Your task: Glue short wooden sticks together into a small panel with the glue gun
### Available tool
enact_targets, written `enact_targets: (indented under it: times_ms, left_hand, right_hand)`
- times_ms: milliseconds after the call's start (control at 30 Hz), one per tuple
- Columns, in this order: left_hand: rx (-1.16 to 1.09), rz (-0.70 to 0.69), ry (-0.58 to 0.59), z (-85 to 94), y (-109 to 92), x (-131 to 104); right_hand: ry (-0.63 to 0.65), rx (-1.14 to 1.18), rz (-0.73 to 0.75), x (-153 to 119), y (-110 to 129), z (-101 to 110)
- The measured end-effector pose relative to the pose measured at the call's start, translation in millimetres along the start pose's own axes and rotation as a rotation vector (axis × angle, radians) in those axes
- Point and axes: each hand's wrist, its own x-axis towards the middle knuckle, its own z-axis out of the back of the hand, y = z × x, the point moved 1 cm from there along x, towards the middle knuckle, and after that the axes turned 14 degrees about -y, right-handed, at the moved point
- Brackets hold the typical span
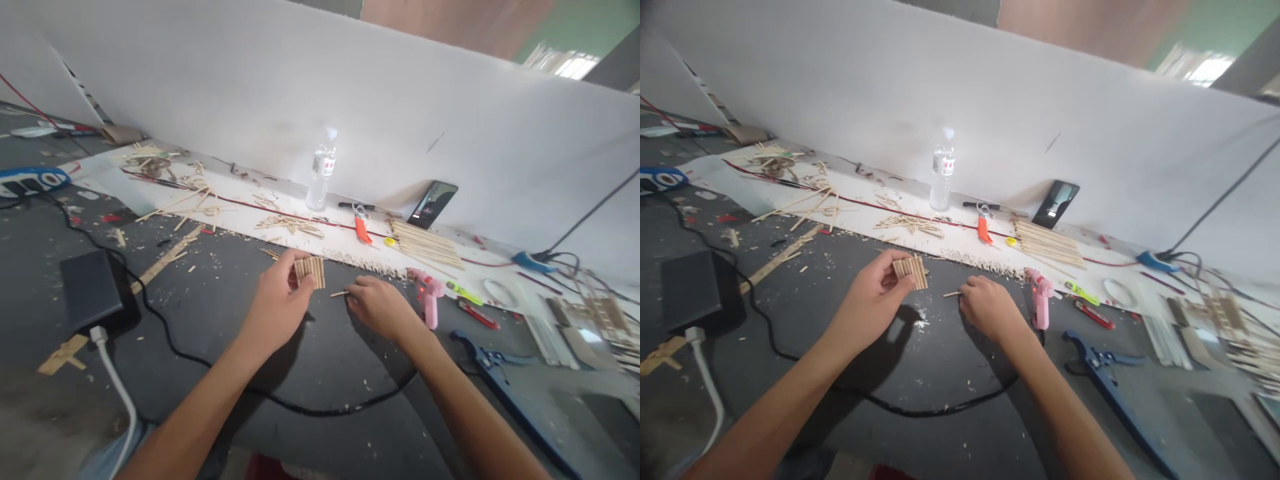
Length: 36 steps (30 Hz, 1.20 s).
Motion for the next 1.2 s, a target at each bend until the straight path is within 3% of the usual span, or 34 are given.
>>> enact_targets:
  times_ms: [133,233,367,500,600,967,1200]
  left_hand:
    - [0.134,-0.020,0.097,8.5,-0.2,-11.7]
    - [0.186,0.000,0.146,9.5,2.5,-19.2]
    - [0.246,0.027,0.203,4.6,14.3,-26.2]
    - [0.324,0.036,0.296,0.1,29.1,-33.2]
    - [0.383,0.023,0.323,0.1,37.4,-37.4]
    - [0.465,-0.144,0.308,2.0,48.1,-40.8]
    - [0.358,-0.096,0.234,1.9,52.3,-42.7]
  right_hand:
    - [0.125,0.046,-0.023,22.7,-5.4,-1.6]
    - [0.099,0.155,-0.131,22.6,-4.8,3.9]
    - [0.020,0.453,-0.328,-7.7,4.3,7.0]
    - [0.119,0.775,-0.430,-46.4,12.6,1.0]
    - [0.134,0.891,-0.478,-57.8,14.6,-3.0]
    - [0.014,0.684,-0.337,-53.8,36.2,-1.3]
    - [-0.111,0.577,-0.307,-54.7,42.2,-3.4]
